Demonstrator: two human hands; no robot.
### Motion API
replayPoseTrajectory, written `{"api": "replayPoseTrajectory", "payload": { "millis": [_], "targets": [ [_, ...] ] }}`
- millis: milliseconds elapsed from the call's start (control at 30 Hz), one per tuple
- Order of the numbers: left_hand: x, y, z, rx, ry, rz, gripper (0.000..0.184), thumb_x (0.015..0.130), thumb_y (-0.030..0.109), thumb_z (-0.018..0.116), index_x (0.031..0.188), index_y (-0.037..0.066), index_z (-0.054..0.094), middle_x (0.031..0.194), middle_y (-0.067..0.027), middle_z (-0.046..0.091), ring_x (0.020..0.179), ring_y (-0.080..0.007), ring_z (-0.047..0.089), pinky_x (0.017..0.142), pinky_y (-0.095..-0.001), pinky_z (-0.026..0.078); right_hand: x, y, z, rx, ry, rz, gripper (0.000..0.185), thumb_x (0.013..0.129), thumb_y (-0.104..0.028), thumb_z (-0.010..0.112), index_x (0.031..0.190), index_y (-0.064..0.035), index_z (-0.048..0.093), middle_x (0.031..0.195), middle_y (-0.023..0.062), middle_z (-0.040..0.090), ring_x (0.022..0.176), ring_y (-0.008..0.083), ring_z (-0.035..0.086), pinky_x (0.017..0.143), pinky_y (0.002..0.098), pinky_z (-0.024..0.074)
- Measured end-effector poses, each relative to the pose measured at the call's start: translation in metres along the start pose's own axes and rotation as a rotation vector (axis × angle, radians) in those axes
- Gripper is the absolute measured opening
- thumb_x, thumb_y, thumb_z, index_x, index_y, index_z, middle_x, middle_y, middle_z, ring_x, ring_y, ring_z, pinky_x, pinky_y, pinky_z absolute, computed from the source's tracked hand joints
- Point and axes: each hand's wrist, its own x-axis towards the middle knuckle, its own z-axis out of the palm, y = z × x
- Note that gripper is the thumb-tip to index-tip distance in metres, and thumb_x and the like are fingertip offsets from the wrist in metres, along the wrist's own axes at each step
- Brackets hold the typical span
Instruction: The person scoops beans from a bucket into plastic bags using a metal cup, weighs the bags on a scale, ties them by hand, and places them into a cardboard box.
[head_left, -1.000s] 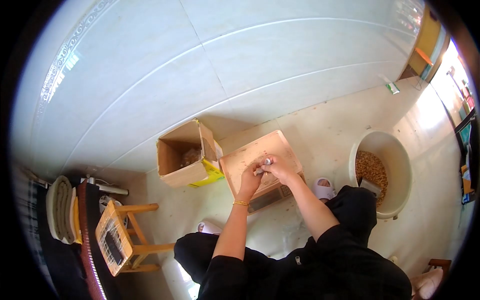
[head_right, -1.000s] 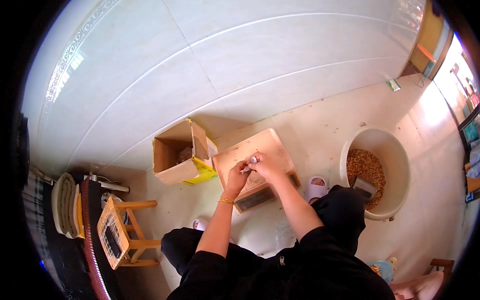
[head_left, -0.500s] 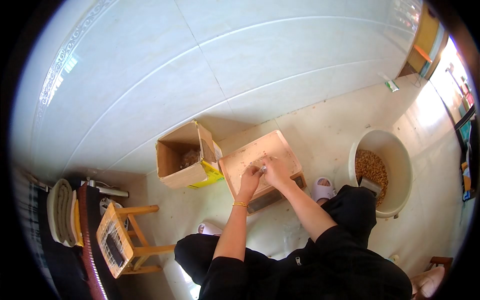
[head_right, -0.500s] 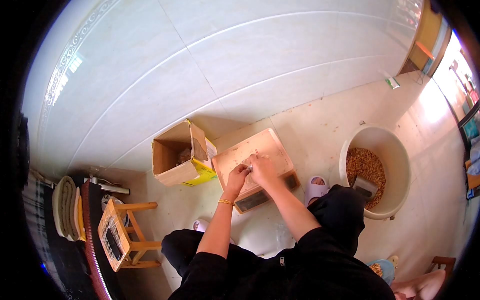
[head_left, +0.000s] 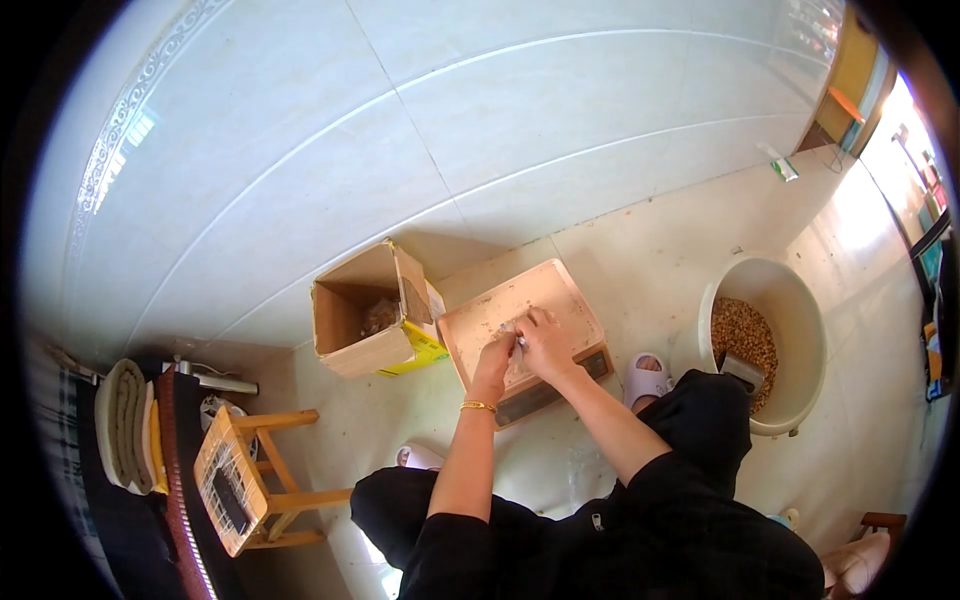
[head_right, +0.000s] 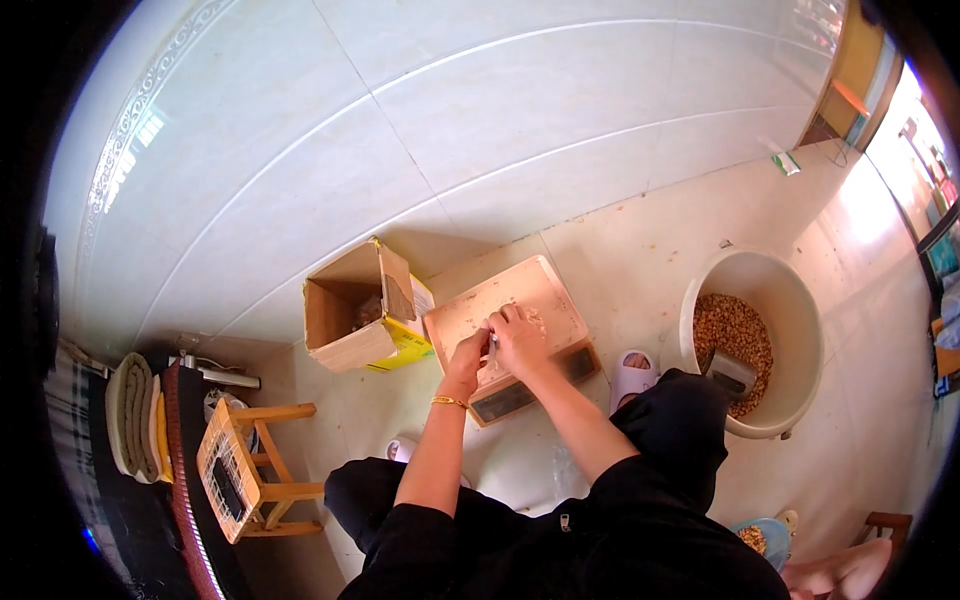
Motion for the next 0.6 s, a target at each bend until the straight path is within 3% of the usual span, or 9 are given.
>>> {"api": "replayPoseTrajectory", "payload": {
  "millis": [67, 133, 333, 400, 533, 600],
  "targets": [
    [0.003, -0.006, -0.004, -0.053, -0.011, -0.002, 0.028, 0.087, 0.038, 0.055, 0.084, 0.011, 0.062, 0.078, 0.0004, 0.058, 0.075, -0.0110, 0.050, 0.069, -0.0281, 0.036, -0.001, 0.005, 0.004, 0.017, -0.013, 0.001, 0.016, 0.067, -0.003, 0.064, 0.081, -0.0086, 0.057, 0.090, 0.0089, 0.053, 0.094, 0.0297, 0.053, 0.073, 0.0392, 0.0469],
    [0.008, -0.012, -0.008, -0.178, -0.017, -0.011, 0.018, 0.087, 0.031, 0.056, 0.090, 0.014, 0.060, 0.080, 0.0021, 0.057, 0.075, -0.0116, 0.050, 0.071, -0.0301, 0.037, -0.001, 0.006, 0.004, 0.034, -0.024, 0.004, 0.015, 0.067, -0.003, 0.065, 0.080, -0.0087, 0.059, 0.091, 0.0087, 0.053, 0.095, 0.0297, 0.053, 0.075, 0.0392, 0.0469],
    [0.020, -0.025, -0.010, -0.623, 0.015, -0.196, 0.012, 0.086, 0.018, 0.053, 0.098, 0.017, 0.055, 0.084, 0.0030, 0.056, 0.080, -0.0126, 0.051, 0.068, -0.0313, 0.038, -0.007, 0.017, 0.007, 0.043, 0.045, -0.034, 0.009, 0.070, -0.006, 0.064, 0.078, -0.0088, 0.064, 0.088, 0.0087, 0.056, 0.091, 0.0293, 0.055, 0.074, 0.0396, 0.0462],
    [0.021, -0.029, -0.012, -0.677, 0.092, -0.224, 0.011, 0.087, 0.017, 0.052, 0.098, 0.016, 0.055, 0.086, 0.0020, 0.056, 0.079, -0.0137, 0.052, 0.066, -0.0306, 0.040, -0.015, 0.022, 0.000, 0.043, 0.011, 0.267, 0.008, 0.073, -0.010, 0.062, 0.079, -0.0103, 0.066, 0.087, 0.0098, 0.058, 0.084, 0.0297, 0.057, 0.070, 0.0407, 0.0461],
    [0.038, -0.054, -0.026, -0.879, 0.211, -0.276, 0.010, 0.088, 0.011, 0.048, 0.096, 0.012, 0.055, 0.086, -0.0021, 0.059, 0.074, -0.0162, 0.057, 0.060, -0.0268, 0.045, -0.034, 0.055, -0.001, -0.027, -0.035, 0.474, 0.009, 0.075, -0.015, 0.060, 0.082, -0.0107, 0.066, 0.093, 0.0119, 0.059, 0.081, 0.0300, 0.058, 0.067, 0.0428, 0.0456],
    [0.047, -0.068, -0.035, -0.962, 0.173, -0.278, 0.011, 0.089, 0.010, 0.047, 0.096, 0.010, 0.055, 0.084, -0.0036, 0.059, 0.072, -0.0167, 0.058, 0.059, -0.0257, 0.046, -0.040, 0.062, -0.003, 0.014, -0.150, 0.688, 0.013, 0.077, -0.016, 0.056, 0.084, -0.0100, 0.065, 0.087, 0.0156, 0.059, 0.084, 0.0330, 0.058, 0.070, 0.0427, 0.0459]
  ]
}}
